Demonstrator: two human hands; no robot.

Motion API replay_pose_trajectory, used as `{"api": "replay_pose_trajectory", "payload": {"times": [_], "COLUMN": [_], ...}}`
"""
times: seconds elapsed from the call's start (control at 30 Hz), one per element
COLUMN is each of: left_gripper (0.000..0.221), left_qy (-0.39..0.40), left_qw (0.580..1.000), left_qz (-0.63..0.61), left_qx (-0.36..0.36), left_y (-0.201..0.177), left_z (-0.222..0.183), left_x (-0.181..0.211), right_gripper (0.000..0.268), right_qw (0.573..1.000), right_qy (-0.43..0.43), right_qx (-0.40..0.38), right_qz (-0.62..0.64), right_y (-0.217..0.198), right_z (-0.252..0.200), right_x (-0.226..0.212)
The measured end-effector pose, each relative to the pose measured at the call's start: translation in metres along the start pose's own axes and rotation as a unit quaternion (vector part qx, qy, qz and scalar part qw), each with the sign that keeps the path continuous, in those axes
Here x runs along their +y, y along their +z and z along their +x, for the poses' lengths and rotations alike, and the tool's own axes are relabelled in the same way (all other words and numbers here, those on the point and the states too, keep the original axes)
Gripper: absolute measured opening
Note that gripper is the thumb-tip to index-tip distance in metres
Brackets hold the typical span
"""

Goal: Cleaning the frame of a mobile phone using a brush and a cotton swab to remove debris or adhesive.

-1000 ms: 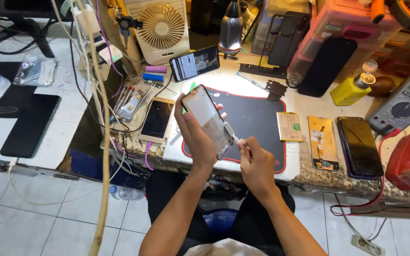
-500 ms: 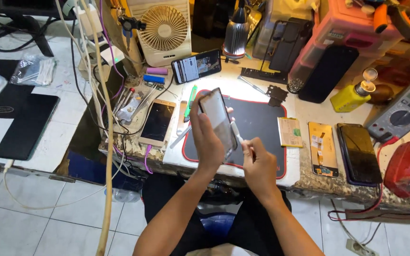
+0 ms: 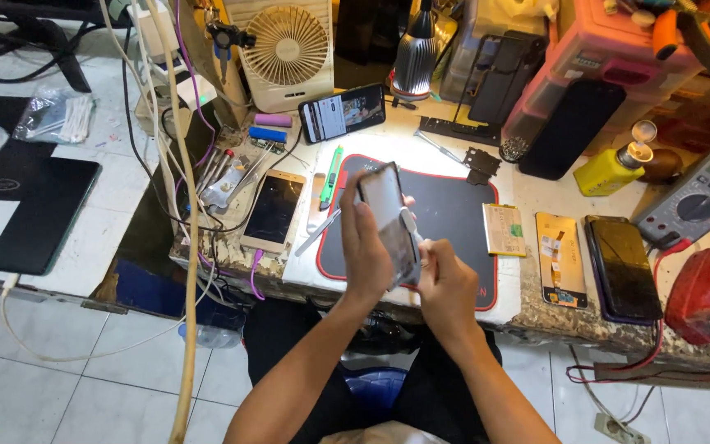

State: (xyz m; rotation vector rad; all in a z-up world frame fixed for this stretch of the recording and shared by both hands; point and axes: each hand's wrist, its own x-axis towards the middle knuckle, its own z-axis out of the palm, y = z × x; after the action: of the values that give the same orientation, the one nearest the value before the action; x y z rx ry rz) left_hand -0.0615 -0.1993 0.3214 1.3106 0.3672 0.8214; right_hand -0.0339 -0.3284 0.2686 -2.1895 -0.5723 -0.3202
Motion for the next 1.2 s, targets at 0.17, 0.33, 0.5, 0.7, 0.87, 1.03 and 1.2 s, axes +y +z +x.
{"api": "replay_pose_trajectory", "payload": {"times": [0.17, 0.33, 0.5, 0.7, 0.87, 1.03, 1.2], "left_gripper": [0.055, 0.055, 0.058, 0.059, 0.063, 0.062, 0.064], "left_qy": [0.007, -0.13, -0.199, -0.178, -0.127, -0.046, 0.0], "left_qw": [0.999, 0.979, 0.96, 0.967, 0.983, 0.999, 1.0], "left_qz": [-0.05, -0.157, -0.198, -0.181, -0.132, -0.012, -0.029], "left_qx": [0.008, 0.005, 0.022, 0.011, -0.004, -0.02, 0.008], "left_y": [0.012, -0.006, -0.021, -0.025, -0.019, -0.007, -0.004], "left_z": [-0.01, 0.0, 0.006, 0.007, -0.001, -0.023, -0.023], "left_x": [0.028, 0.014, 0.005, 0.002, 0.01, 0.001, -0.001], "right_gripper": [0.013, 0.013, 0.015, 0.009, 0.018, 0.014, 0.011], "right_qw": [0.999, 0.998, 0.992, 0.987, 0.993, 0.997, 0.996], "right_qy": [0.02, 0.044, 0.092, 0.099, 0.017, 0.013, 0.026], "right_qx": [-0.03, -0.011, -0.041, -0.103, -0.107, -0.058, -0.062], "right_qz": [0.007, 0.034, 0.082, 0.077, 0.045, 0.049, 0.056], "right_y": [0.002, -0.026, -0.035, -0.036, -0.026, -0.009, -0.004], "right_z": [0.003, 0.053, 0.043, 0.006, -0.017, -0.001, -0.005], "right_x": [0.003, -0.022, -0.013, -0.015, -0.006, -0.014, -0.016]}}
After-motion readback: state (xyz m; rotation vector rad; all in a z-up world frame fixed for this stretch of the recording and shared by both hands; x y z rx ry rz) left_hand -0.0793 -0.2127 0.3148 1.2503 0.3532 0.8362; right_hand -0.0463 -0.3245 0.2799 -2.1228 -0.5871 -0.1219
